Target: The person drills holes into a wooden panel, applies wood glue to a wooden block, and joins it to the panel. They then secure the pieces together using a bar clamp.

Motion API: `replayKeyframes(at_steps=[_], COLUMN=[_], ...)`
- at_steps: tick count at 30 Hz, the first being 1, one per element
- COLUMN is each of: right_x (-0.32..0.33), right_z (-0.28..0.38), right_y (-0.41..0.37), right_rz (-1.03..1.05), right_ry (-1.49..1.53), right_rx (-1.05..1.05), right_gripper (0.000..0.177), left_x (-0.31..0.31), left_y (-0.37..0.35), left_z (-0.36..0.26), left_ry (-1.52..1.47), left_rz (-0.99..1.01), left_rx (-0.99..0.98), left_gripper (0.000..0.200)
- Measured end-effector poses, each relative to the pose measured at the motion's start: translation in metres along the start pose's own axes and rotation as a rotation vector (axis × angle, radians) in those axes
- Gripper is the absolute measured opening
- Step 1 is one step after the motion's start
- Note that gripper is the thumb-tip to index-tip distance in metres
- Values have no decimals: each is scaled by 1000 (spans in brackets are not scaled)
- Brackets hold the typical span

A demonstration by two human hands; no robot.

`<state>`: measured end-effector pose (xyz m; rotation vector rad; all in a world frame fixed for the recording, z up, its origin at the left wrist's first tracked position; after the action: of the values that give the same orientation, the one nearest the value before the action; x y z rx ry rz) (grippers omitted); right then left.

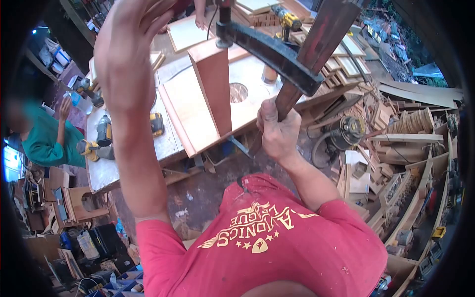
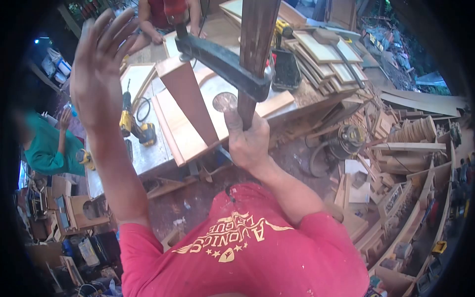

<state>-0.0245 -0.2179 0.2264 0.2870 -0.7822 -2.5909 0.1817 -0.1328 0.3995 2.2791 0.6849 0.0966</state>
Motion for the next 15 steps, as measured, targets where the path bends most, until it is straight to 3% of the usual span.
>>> replayKeyframes(at_steps=[2,4,7,8,11,12,15], right_x=[-2,-3,-3,-2,-1,-1,0], right_z=[3,5,5,5,5,5,5], right_y=[1,1,0,0,1,1,1], right_rz=[-4,1,14,15,10,9,11], right_ry=[35,64,87,88,62,55,52], right_rx=[14,12,-7,-19,-22,-18,-11], right_gripper=[39,39,40,40,40,40,40], left_x=[-22,-63,-85,-108,-92,-88,-95], left_y=[34,45,45,52,74,76,57], left_z=[-16,-39,-54,-60,-35,-34,-49], left_ry=[-141,57,47,79,9,45,244], left_rz=[211,229,235,-12,-5,106,120], left_rx=[7,120,196,356,302,211,116], left_gripper=[49,52,44,43,43,43,43])
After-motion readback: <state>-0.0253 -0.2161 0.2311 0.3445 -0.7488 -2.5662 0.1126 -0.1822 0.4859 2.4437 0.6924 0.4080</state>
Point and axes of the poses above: each hand's wrist, its own y-axis towards the middle knuckle, its own x-axis out of the back of the hand, z = x × y, the point moved 4 cm from there along y, towards the middle knuckle, and after that the axes turned 5 degrees about x, right-handed, at the moved point
